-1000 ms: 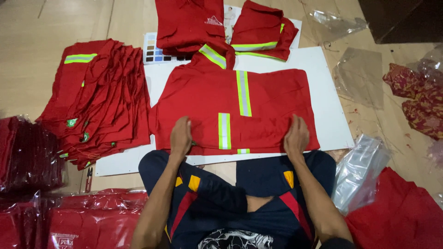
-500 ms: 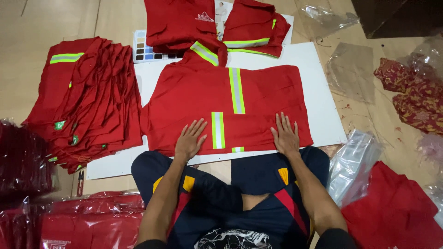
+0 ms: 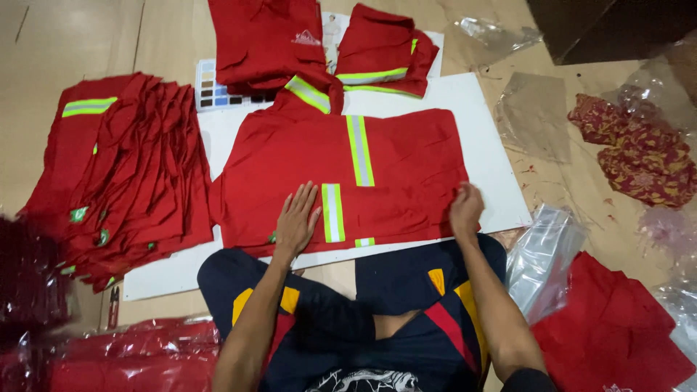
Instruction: The person sits on the floor and folds a red long-sleeved shirt with reflective stripes. They smooth the fabric, fold the sleeves inward, and fold the shirt into a compact rectangle.
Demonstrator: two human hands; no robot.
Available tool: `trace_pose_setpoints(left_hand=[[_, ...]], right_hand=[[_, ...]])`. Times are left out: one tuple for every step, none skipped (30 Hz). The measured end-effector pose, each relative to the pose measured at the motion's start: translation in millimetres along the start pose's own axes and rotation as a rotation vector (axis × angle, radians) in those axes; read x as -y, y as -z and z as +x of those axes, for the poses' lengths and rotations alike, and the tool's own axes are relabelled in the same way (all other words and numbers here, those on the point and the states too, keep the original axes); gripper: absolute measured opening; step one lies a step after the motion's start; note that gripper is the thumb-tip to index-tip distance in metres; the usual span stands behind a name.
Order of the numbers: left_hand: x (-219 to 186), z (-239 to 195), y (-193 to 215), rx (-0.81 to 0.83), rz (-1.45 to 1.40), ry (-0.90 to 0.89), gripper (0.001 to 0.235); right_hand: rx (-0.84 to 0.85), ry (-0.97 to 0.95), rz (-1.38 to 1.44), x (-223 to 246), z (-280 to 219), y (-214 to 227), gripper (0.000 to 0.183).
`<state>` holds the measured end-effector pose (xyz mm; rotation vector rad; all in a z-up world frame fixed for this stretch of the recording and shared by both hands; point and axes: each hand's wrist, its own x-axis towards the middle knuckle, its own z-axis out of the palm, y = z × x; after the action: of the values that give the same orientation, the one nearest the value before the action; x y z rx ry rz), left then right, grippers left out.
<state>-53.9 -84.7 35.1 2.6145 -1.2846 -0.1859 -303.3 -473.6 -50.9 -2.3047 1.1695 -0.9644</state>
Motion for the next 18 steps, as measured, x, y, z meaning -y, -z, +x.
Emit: trace_pose_setpoints(left_hand=[[-1.4, 7.7, -1.2, -0.005, 0.001, -0.01, 0.057], [-4.2, 9.5, -4.6, 0.028, 0.019, 0.0, 0.058], [-6.8, 11.3, -8.2, 0.061, 0.037, 0.009, 0.06], [-7.6, 11.0, -12.6, 0.062, 0.036, 0.006, 0.06], [-8.3, 10.4, -16.7, 0.091, 0.062, 0.005, 0.06], [-7.2, 12.5, -19.0, 0.114, 0.09, 0.007, 0.061], [-8.1, 18.0, -18.1, 0.109, 0.092, 0.007, 0.061], [-8.4, 16.9, -18.6, 0.137, 0.106, 0.017, 0.062], [-8.4, 15.8, -19.3, 0.165, 0.12, 0.028, 0.063], [-8.6, 16.0, -19.2, 0.167, 0.121, 0.032, 0.063], [-8.9, 16.0, -19.1, 0.171, 0.128, 0.034, 0.063], [-9.2, 15.9, -19.2, 0.175, 0.136, 0.035, 0.063], [-9.4, 16.6, -17.8, 0.176, 0.137, 0.038, 0.063], [-10.0, 16.6, -16.9, 0.168, 0.121, 0.037, 0.063], [-10.6, 16.5, -16.0, 0.16, 0.105, 0.035, 0.063], [-11.1, 17.9, -16.3, 0.16, 0.106, 0.038, 0.063], [-11.4, 19.1, -16.7, 0.146, 0.114, 0.038, 0.063], [-10.7, 16.5, -17.4, 0.137, 0.124, 0.041, 0.064]], right_hand=[[-0.011, -0.001, -0.001, 1.4, 0.8, -10.0, 0.024], [0.142, -0.049, -0.092, 1.0, -3.5, -18.0, 0.019], [0.294, -0.098, -0.182, 0.7, -7.9, -26.4, 0.036], [0.292, -0.1, -0.184, 5.2, -12.8, -24.5, 0.036], [0.324, -0.136, -0.217, 10.2, -17.8, -22.5, 0.046], [0.353, -0.166, -0.245, 17.3, -18.9, -23.6, 0.061], [0.349, -0.163, -0.242, 11.3, -16.1, -27.3, 0.061], [0.285, -0.086, -0.204, 5.2, -19.6, -30.6, 0.051], [0.221, -0.01, -0.166, -1.0, -23.3, -34.1, 0.041], [0.225, -0.01, -0.164, 2.1, -21.9, -31.8, 0.041], [0.208, -0.012, -0.108, 5.2, -20.6, -29.4, 0.032], [0.189, -0.015, -0.052, 8.2, -19.5, -26.6, 0.025], [0.193, -0.015, -0.051, 17.4, -16.2, -18.7, 0.025], [0.204, -0.027, -0.033, 25.9, -14.1, -10.0, 0.024], [0.215, -0.039, -0.016, 34.5, -12.0, -1.3, 0.023], [0.217, -0.037, -0.014, 34.6, -8.6, 0.3, 0.023], [0.199, -0.031, -0.011, 34.8, -5.4, 1.8, 0.022], [0.186, -0.028, -0.007, 35.4, -6.1, 3.2, 0.022]])
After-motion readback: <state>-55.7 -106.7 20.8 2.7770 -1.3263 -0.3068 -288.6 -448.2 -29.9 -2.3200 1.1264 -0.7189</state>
